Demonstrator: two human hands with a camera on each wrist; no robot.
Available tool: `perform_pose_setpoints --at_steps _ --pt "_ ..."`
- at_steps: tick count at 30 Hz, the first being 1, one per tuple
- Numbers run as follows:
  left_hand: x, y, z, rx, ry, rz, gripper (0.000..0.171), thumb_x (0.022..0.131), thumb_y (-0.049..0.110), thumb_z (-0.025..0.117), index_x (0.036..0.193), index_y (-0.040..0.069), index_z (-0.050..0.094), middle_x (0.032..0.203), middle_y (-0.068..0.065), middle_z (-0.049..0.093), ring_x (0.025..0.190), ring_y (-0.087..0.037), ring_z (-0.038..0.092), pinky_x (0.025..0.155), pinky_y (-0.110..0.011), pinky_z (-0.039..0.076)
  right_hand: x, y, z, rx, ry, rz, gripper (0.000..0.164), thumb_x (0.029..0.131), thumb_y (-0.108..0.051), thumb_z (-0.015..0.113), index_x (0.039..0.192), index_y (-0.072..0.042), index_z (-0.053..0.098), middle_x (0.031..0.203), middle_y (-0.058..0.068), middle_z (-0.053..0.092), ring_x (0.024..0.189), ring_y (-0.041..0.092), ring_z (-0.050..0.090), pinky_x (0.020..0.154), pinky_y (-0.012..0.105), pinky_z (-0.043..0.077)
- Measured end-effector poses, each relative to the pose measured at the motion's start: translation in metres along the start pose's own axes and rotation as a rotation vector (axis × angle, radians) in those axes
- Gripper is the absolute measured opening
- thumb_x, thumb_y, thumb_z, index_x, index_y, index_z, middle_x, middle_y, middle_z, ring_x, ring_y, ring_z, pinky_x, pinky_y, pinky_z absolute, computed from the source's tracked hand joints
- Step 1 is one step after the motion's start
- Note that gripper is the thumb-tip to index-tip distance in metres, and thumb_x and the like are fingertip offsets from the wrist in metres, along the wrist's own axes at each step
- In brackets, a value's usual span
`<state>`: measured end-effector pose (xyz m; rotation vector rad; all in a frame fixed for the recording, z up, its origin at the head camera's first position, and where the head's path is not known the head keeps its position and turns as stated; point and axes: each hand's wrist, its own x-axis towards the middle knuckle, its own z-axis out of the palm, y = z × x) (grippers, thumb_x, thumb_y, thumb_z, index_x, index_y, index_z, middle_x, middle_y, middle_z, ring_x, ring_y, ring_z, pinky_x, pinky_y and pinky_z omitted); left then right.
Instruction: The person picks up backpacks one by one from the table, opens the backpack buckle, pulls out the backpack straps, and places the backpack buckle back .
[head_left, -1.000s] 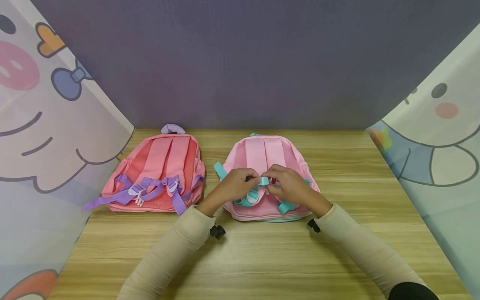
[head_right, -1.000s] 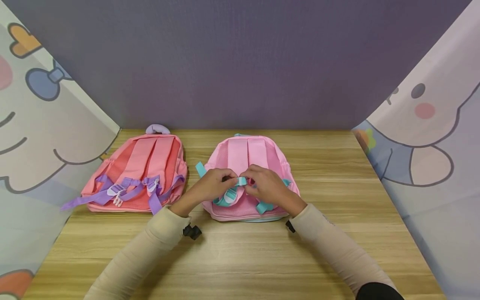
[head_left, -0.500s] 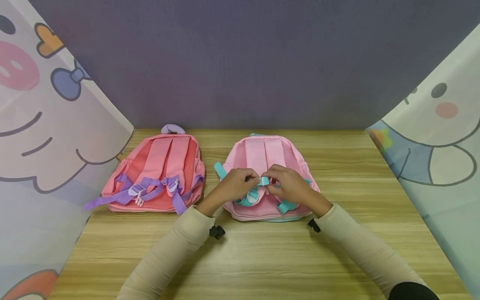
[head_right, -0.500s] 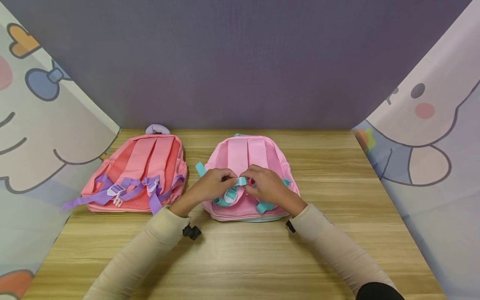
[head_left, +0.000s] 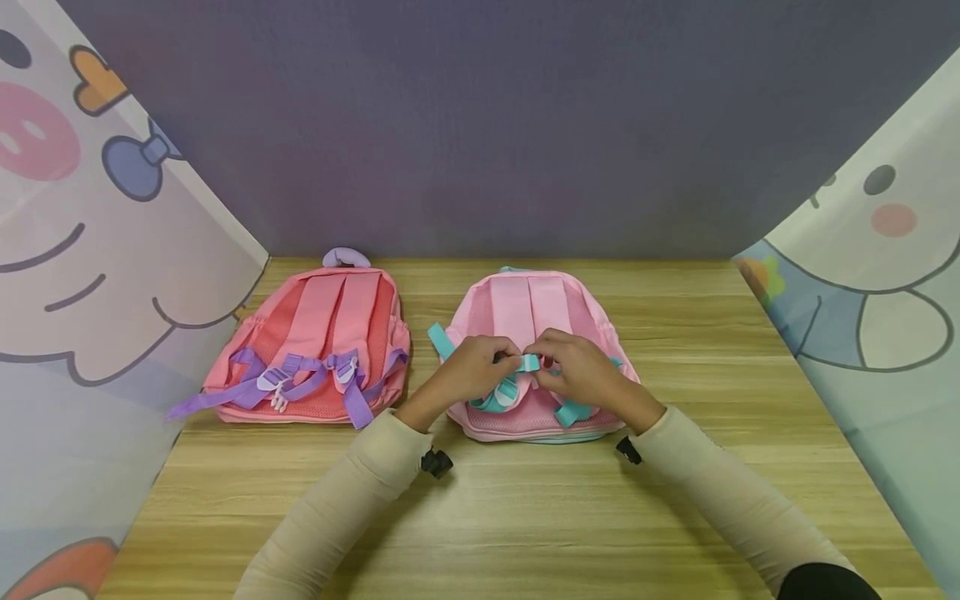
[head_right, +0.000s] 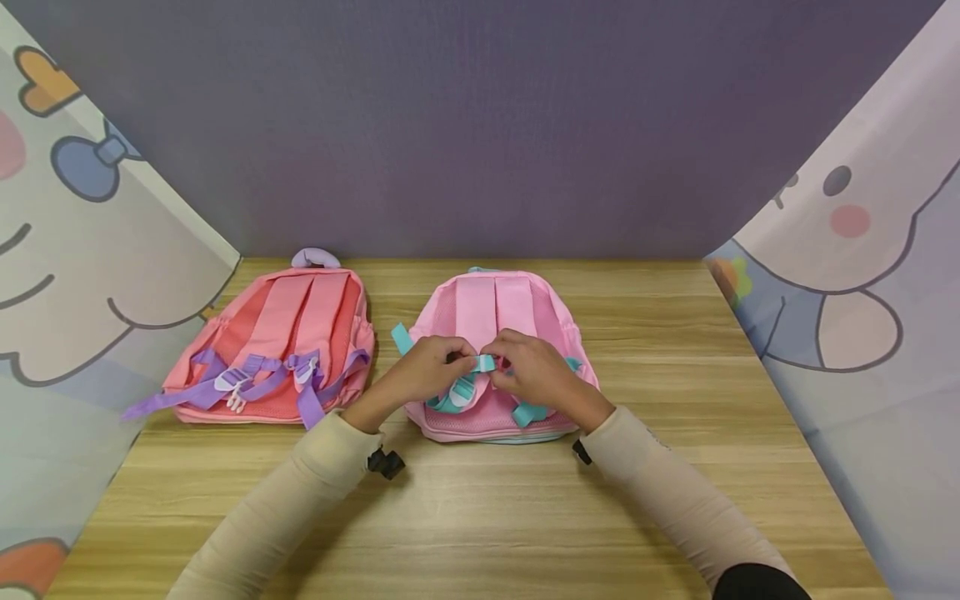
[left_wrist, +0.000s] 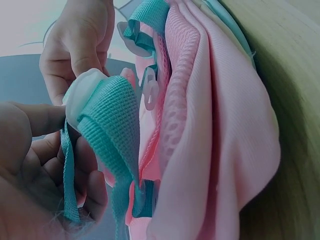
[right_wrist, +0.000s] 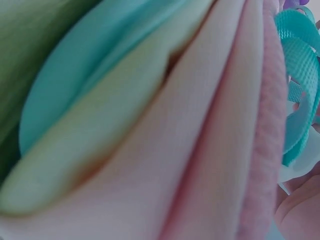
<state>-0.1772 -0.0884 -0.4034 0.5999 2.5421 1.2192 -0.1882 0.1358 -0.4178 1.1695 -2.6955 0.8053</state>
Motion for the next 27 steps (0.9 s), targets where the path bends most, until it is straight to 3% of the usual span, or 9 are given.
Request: perform_pose_setpoints --at_steps 16,27 --pt "0.0013 0.0027 0.0003 0.022 0.0 0.019 0.018 0.104 0.023 0.057 0.101 0.014 0.073 0.065 0.005 0.054 0.047 -0.007 0.041 0.049 -0.021 0.036 0.0001 -0.002 -0.002 -0.002 -0.015 0.015 0.026 0.085 -0.012 0.072 0.111 -0.01 0.074 0.1 -0.002 0.068 0.083 0.011 0.062 0.073 0.027 0.053" --pt "0.0018 0.0055 0.0008 0.05 0.016 0.018 0.016 0.103 0.021 0.06 0.1 0.015 0.074 0.075 0.006 0.058 0.062 -0.007 0.046 0.059 -0.02 0.038 0.0005 -0.0012 -0.0018 0.024 -0.031 0.039 0.025 0.085 -0.012 0.072 0.11 -0.01 0.073 0.101 -0.002 0.068 0.084 0.013 0.063 0.073 0.027 0.053"
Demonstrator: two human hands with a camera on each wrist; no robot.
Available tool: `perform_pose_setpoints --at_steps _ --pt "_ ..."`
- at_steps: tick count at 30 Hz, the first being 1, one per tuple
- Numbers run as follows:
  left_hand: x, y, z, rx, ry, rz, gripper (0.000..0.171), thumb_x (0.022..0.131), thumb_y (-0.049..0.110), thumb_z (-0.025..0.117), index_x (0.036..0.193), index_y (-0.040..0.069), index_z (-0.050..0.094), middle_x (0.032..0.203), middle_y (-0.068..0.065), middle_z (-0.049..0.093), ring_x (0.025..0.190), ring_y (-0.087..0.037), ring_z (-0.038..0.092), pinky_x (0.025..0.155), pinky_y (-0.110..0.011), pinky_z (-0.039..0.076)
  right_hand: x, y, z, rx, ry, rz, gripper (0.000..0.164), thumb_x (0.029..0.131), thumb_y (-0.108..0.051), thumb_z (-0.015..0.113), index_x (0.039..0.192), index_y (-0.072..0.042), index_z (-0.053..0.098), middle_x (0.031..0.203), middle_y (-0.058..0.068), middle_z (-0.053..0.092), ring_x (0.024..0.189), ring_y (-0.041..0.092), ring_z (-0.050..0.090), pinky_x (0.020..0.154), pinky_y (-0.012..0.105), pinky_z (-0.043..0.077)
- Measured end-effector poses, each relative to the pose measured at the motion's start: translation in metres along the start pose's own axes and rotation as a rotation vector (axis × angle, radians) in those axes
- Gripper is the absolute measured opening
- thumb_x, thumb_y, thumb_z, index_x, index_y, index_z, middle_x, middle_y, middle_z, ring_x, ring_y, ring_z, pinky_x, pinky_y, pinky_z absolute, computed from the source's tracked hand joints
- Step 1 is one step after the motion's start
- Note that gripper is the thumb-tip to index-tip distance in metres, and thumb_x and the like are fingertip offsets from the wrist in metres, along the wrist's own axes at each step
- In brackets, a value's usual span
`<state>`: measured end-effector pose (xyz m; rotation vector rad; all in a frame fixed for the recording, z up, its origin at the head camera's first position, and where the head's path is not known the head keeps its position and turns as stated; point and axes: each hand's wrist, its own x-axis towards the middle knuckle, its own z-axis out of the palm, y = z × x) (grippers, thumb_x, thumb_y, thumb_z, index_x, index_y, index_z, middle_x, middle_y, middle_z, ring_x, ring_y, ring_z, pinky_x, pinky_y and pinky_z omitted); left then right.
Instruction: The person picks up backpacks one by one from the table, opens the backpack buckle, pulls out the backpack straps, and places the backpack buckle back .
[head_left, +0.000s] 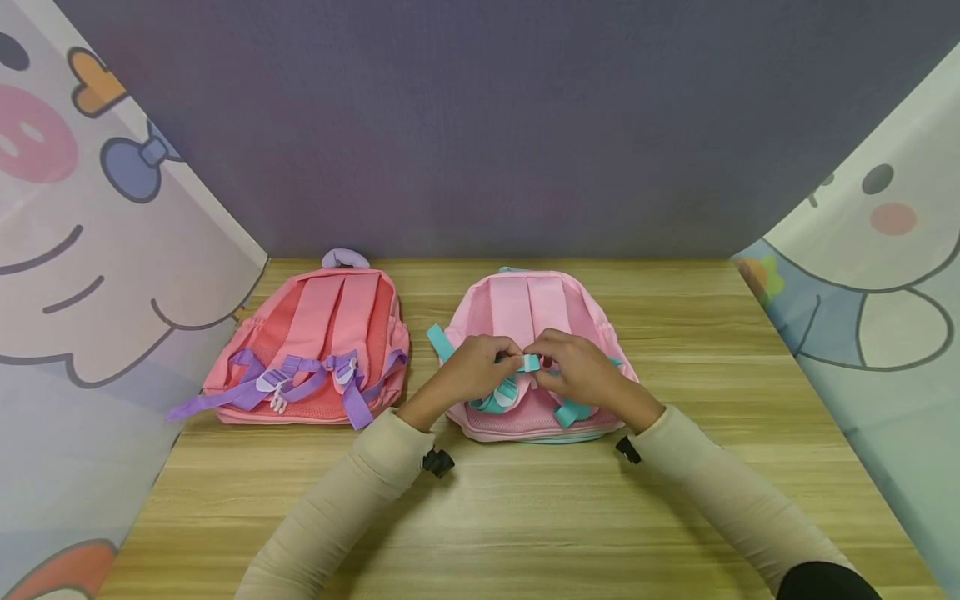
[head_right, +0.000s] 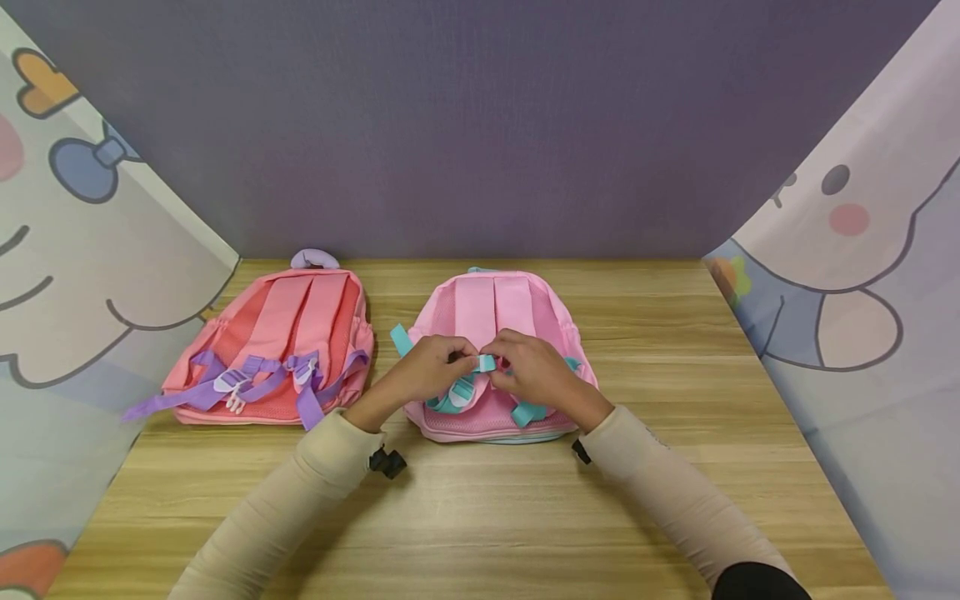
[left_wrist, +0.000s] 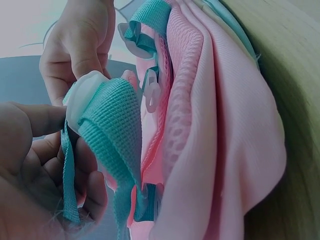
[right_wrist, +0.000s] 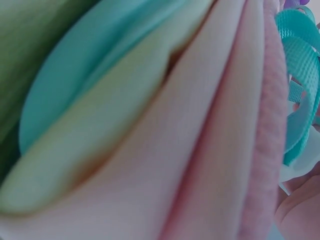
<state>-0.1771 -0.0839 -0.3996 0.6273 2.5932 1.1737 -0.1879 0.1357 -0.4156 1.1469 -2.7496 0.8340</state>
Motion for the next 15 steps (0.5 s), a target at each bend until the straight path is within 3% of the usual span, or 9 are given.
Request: perform_pose_setpoints --at_steps 15 --pt "-0.0023 -0.0011 -0.001 -0.018 -0.005 -0.015 0.015 0.104 0.023 0.06 0.101 0.017 0.073 0.078 0.005 0.061 0.063 -0.008 0.048 0.061 -0.022 0.041 0.0009 -0.0025 0.0007 -0.02 -0.002 0.0 0.027 0.086 -0.014 0.072 0.114 -0.011 0.073 0.102 -0.003 0.068 0.083 0.011 0.061 0.074 0.027 0.053"
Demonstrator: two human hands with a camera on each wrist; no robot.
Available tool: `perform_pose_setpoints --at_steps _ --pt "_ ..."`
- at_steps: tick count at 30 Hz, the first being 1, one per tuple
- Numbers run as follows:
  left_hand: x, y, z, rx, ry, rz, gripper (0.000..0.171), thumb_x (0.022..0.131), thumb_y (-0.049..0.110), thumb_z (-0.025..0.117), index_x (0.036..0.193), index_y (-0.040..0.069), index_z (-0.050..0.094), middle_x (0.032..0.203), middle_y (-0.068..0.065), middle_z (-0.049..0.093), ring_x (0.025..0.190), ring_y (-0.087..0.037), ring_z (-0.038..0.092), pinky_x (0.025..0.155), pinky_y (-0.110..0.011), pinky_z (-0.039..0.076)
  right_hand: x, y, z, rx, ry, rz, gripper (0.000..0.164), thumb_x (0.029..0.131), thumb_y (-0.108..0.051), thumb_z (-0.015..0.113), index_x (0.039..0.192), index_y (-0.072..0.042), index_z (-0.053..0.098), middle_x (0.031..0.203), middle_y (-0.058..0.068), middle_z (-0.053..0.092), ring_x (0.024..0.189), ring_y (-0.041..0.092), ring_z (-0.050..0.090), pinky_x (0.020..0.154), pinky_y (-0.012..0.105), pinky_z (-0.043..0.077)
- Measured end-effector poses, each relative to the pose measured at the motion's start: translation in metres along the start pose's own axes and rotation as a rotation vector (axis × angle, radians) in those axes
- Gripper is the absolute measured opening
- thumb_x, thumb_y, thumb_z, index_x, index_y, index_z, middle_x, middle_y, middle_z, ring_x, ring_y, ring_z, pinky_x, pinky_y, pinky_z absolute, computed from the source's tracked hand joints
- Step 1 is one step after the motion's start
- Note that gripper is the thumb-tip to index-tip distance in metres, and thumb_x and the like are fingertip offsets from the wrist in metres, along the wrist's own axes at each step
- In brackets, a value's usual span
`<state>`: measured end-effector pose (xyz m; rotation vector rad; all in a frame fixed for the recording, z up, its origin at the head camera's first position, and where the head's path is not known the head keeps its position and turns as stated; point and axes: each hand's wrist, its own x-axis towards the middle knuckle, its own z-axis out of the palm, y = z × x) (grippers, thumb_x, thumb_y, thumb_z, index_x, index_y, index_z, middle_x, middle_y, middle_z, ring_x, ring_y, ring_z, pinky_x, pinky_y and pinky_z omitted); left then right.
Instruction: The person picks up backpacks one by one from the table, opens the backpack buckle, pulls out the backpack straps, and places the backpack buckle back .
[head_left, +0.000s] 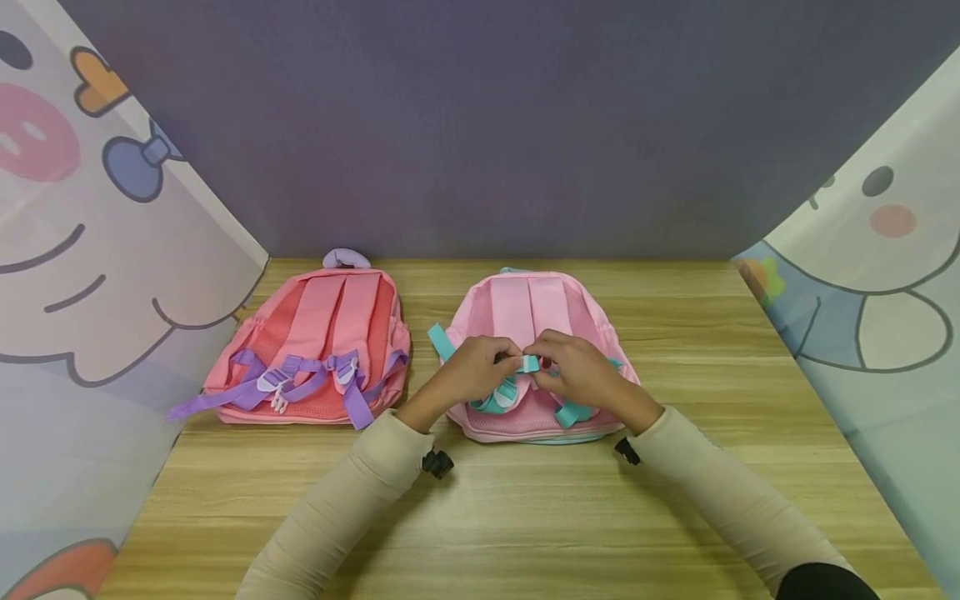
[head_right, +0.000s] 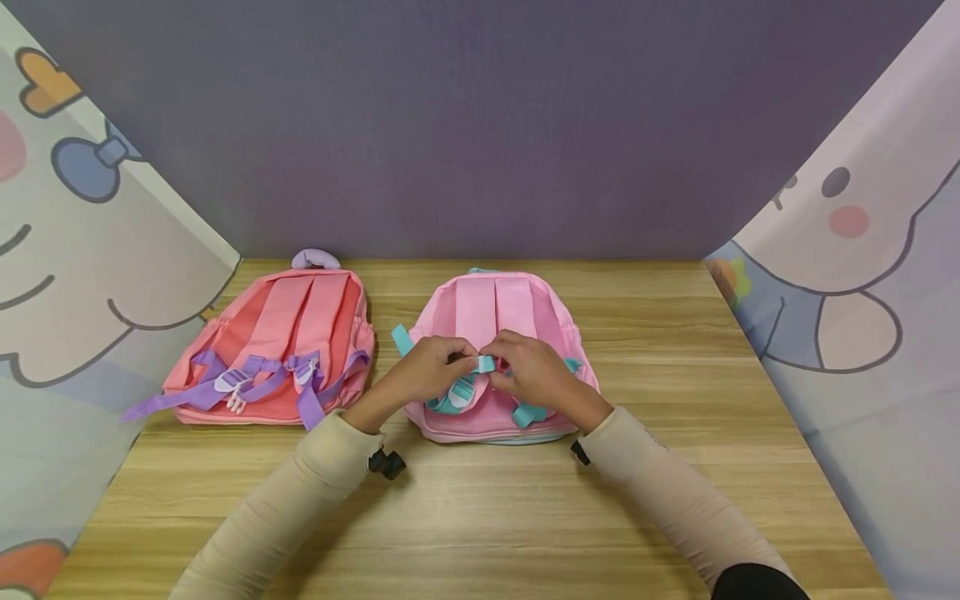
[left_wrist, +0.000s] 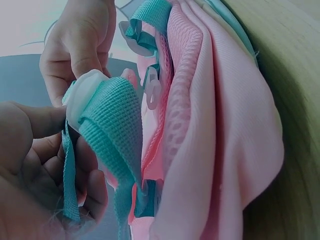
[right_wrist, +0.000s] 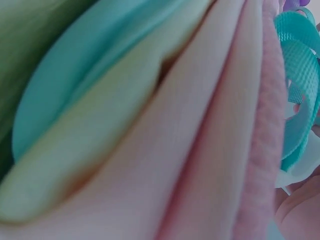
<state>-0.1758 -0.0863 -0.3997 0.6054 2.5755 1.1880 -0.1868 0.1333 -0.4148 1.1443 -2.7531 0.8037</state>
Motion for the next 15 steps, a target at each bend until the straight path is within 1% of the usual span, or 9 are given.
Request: perform_pose_setpoints --at_steps 6,10,15 --pt "-0.0009 -0.0017 -0.0009 -0.031 -0.011 -0.017 0.017 0.104 0.026 0.058 0.102 0.018 0.073 0.076 0.004 0.059 0.056 -0.008 0.045 0.055 -0.023 0.039 0.0 0.0003 0.0005 -0.003 0.002 0.003 0.028 0.087 -0.014 0.072 0.115 -0.013 0.072 0.101 -0.004 0.067 0.083 0.011 0.061 0.073 0.027 0.053" --pt "-0.0018 -0.0028 -0.0015 -0.049 -0.016 -0.032 0.017 0.104 0.028 0.058 0.102 0.018 0.072 0.076 0.005 0.059 0.053 -0.008 0.045 0.053 -0.023 0.04 0.0001 0.0004 0.0005 0.0 0.006 0.007 0.028 0.087 -0.014 0.072 0.115 -0.014 0.073 0.099 -0.005 0.066 0.082 0.012 0.061 0.072 0.027 0.052" --pt "-0.004 -0.0041 -0.0026 -0.084 -0.02 -0.051 0.017 0.104 0.027 0.058 0.103 0.017 0.071 0.066 0.004 0.055 0.05 -0.008 0.047 0.05 -0.024 0.04 0.0003 0.0002 0.0003 0.01 0.03 -0.005 0.026 0.086 -0.013 0.07 0.112 -0.012 0.073 0.095 -0.004 0.065 0.081 0.013 0.061 0.071 0.026 0.051"
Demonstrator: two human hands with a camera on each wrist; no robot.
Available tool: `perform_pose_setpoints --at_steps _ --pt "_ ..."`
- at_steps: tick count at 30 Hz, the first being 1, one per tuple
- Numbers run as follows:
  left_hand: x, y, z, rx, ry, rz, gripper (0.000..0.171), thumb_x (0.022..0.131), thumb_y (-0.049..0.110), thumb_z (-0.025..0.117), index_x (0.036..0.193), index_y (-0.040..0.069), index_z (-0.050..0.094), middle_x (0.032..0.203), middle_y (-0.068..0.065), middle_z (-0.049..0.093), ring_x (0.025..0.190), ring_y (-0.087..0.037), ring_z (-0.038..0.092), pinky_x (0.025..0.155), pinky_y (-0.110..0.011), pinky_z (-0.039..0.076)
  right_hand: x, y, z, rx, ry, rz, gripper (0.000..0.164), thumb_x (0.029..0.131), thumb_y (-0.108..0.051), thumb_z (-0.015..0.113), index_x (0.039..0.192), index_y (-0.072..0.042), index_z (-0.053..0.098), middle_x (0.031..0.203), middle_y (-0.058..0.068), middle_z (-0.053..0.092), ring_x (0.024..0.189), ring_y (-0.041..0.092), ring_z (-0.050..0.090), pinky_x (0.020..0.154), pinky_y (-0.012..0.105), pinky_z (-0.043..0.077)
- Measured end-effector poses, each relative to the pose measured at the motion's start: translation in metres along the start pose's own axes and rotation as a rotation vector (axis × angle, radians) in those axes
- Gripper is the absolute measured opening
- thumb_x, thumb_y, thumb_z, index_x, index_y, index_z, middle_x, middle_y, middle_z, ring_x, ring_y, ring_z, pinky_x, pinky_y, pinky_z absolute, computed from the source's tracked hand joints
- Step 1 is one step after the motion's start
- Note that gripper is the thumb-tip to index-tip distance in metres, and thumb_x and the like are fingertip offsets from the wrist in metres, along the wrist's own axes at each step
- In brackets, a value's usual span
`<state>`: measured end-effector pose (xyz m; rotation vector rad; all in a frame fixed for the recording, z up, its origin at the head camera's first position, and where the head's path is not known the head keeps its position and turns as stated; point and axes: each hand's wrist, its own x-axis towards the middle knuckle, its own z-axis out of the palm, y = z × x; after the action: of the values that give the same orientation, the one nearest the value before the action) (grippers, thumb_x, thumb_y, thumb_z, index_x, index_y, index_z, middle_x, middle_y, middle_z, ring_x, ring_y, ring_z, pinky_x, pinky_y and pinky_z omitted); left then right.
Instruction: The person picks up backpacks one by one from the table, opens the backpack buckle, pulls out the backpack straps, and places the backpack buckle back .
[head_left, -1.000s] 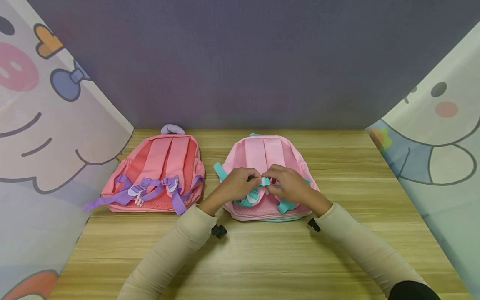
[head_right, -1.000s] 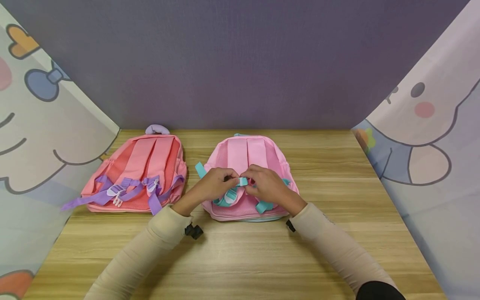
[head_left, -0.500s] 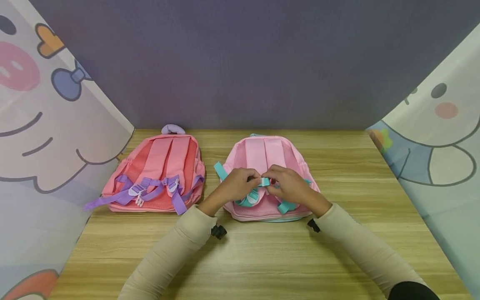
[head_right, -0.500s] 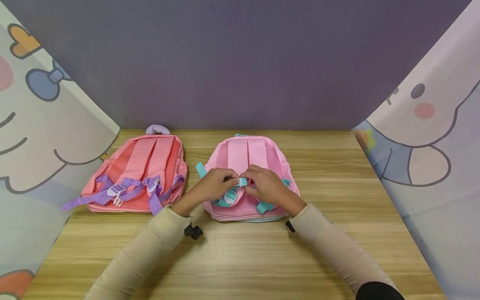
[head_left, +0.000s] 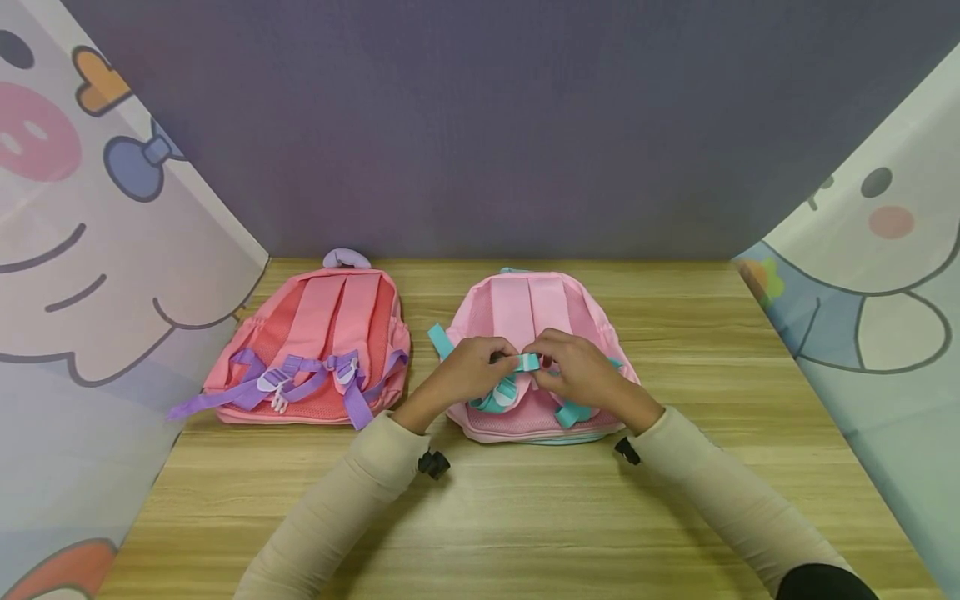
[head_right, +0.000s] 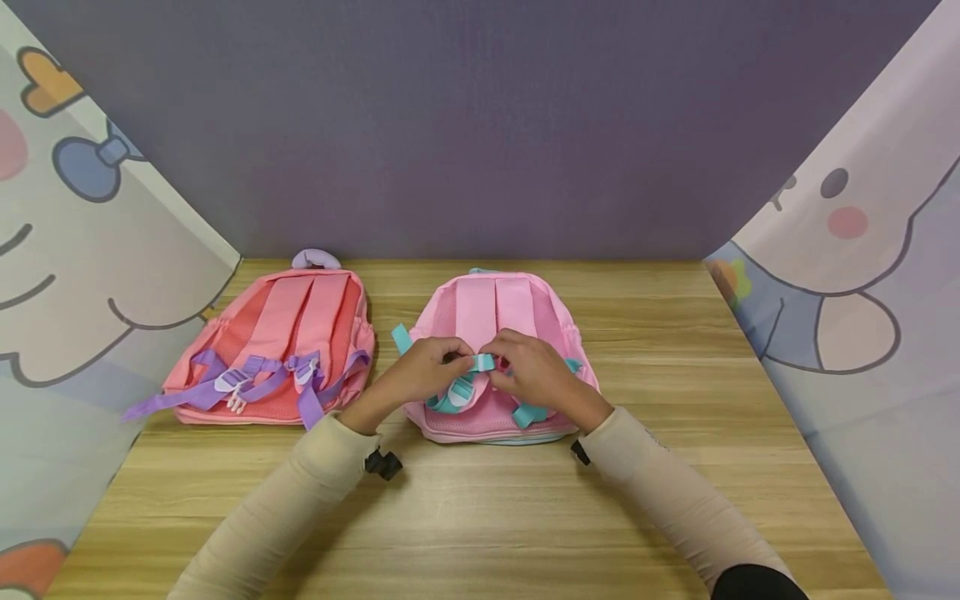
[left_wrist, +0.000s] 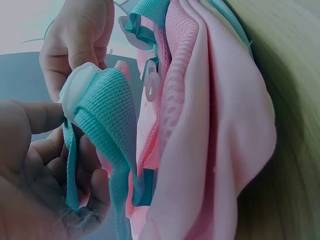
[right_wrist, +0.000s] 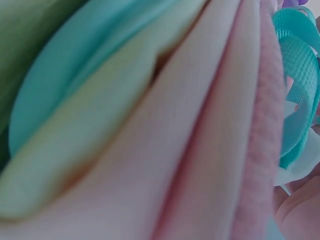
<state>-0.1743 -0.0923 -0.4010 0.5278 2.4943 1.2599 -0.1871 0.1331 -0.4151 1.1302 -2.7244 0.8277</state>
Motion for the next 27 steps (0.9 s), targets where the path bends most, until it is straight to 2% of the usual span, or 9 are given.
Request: perform_pose_setpoints --at_steps 4,12,27 --pt "-0.0002 -0.0003 0.0 -0.002 0.0 0.004 0.017 0.104 0.027 0.058 0.103 0.016 0.071 0.062 0.005 0.053 0.048 -0.008 0.046 0.05 -0.023 0.039 -0.0004 0.0004 0.0001 0.002 0.008 -0.009 0.026 0.086 -0.012 0.069 0.111 -0.011 0.073 0.095 -0.004 0.065 0.081 0.012 0.061 0.071 0.025 0.052" --pt "0.0022 0.0007 0.0012 0.056 0.02 0.04 0.016 0.104 0.025 0.058 0.1 0.016 0.071 0.068 0.006 0.053 0.052 -0.007 0.043 0.053 -0.022 0.038 -0.0011 0.0004 0.0 0.002 0.006 -0.004 0.026 0.086 -0.012 0.07 0.112 -0.011 0.073 0.094 -0.004 0.064 0.08 0.011 0.06 0.07 0.025 0.051" --pt "0.0035 0.0022 0.0026 0.076 0.013 0.058 0.015 0.103 0.023 0.059 0.101 0.015 0.072 0.07 0.005 0.055 0.053 -0.008 0.044 0.054 -0.022 0.038 -0.0021 0.0014 0.0009 -0.016 -0.004 -0.009 0.027 0.086 -0.013 0.072 0.113 -0.01 0.073 0.097 -0.004 0.065 0.081 0.012 0.059 0.071 0.026 0.051"
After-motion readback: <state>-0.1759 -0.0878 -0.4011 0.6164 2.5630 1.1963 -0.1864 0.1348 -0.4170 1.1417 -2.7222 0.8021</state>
